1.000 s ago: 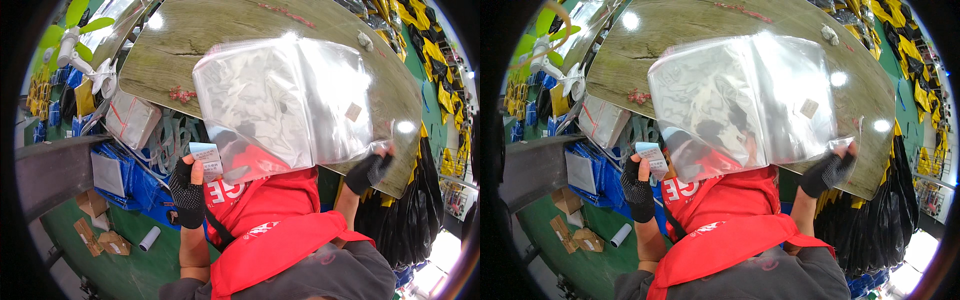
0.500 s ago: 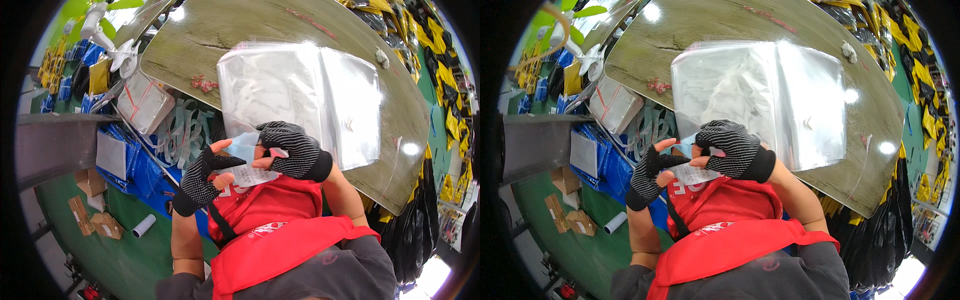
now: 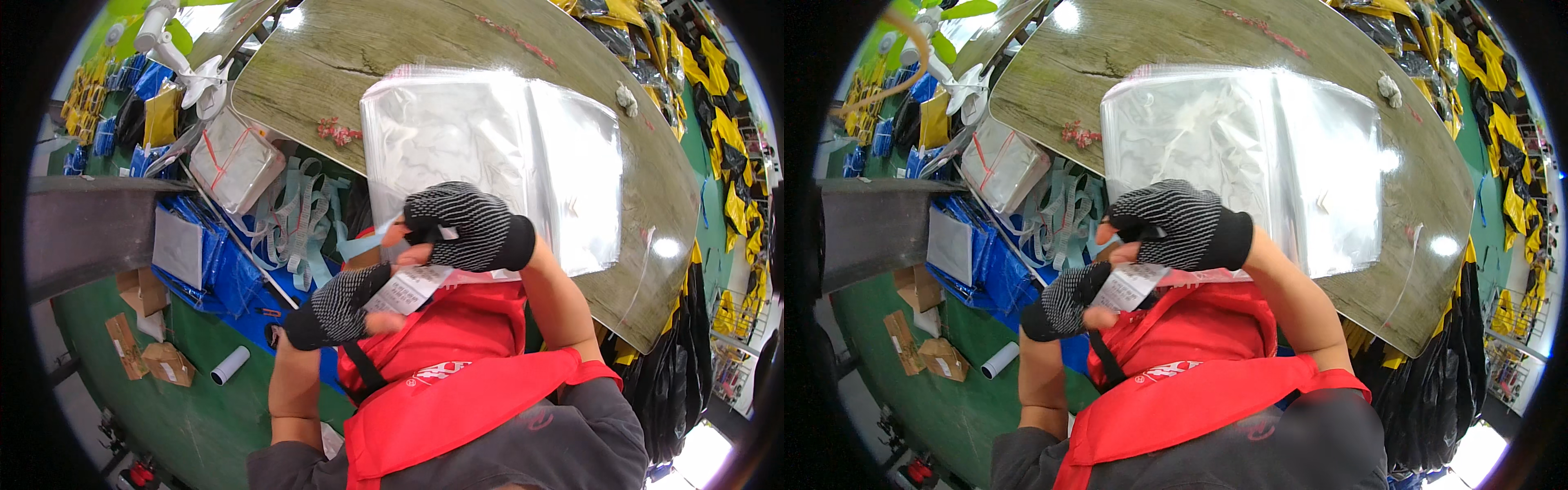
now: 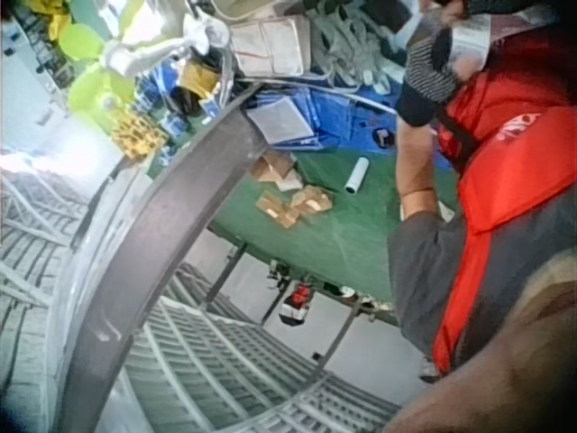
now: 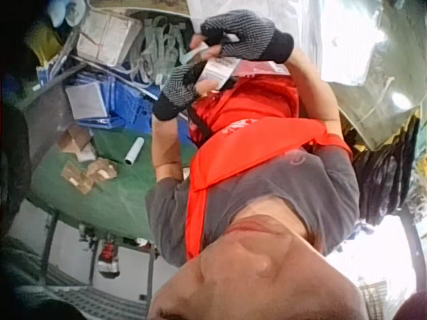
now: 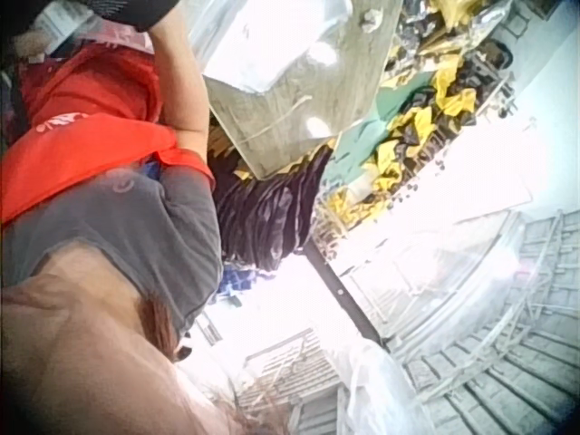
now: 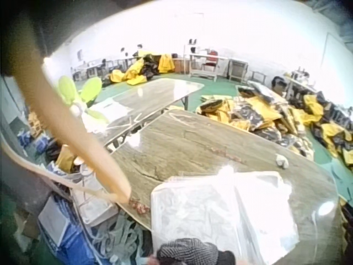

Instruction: The person repeatedly applies small rectangular labels to clear plastic pouches on a workbench. They peel labels from a sheet, place them on the pouches, and smooth them down. The pouches remain on the table throughout.

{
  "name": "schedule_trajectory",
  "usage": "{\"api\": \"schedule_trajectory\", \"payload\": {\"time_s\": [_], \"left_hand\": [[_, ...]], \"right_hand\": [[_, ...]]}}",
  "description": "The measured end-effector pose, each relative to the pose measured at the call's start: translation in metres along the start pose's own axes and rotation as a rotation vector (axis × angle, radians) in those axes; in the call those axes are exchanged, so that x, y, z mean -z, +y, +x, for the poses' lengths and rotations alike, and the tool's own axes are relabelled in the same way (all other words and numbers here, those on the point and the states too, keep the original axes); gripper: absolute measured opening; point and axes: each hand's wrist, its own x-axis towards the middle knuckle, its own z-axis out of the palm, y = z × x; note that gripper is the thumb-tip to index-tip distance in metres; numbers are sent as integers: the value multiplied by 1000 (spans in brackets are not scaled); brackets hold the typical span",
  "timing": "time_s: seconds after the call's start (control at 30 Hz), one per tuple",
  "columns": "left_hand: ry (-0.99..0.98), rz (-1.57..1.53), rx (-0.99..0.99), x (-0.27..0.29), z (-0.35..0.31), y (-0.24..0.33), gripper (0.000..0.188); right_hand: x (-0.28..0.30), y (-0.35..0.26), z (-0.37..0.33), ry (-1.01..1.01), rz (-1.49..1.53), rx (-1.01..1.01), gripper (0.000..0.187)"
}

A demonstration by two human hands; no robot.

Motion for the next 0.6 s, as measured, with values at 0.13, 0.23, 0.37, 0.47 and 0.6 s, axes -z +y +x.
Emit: {"api": "schedule_trajectory", "payload": {"time_s": [0.13, 0.23, 0.37, 0.47, 0.6], "left_hand": [[167, -216, 235, -18, 9, 9, 37], [279, -297, 255, -26, 4, 10, 30], [283, -360, 196, -40, 3, 6, 26], [188, -64, 168, -38, 3, -2, 28], [209, 96, 50, -40, 2, -11, 25]], "right_hand": [[-5, -13, 2, 299, -631, 104, 24], [-9, -14, -26, 95, -514, 112, 34], [-25, -1, -53, 125, -433, -36, 34], [-30, 2, -59, 184, -174, -151, 26], [-32, 22, -63, 433, 329, -44, 18]]}}
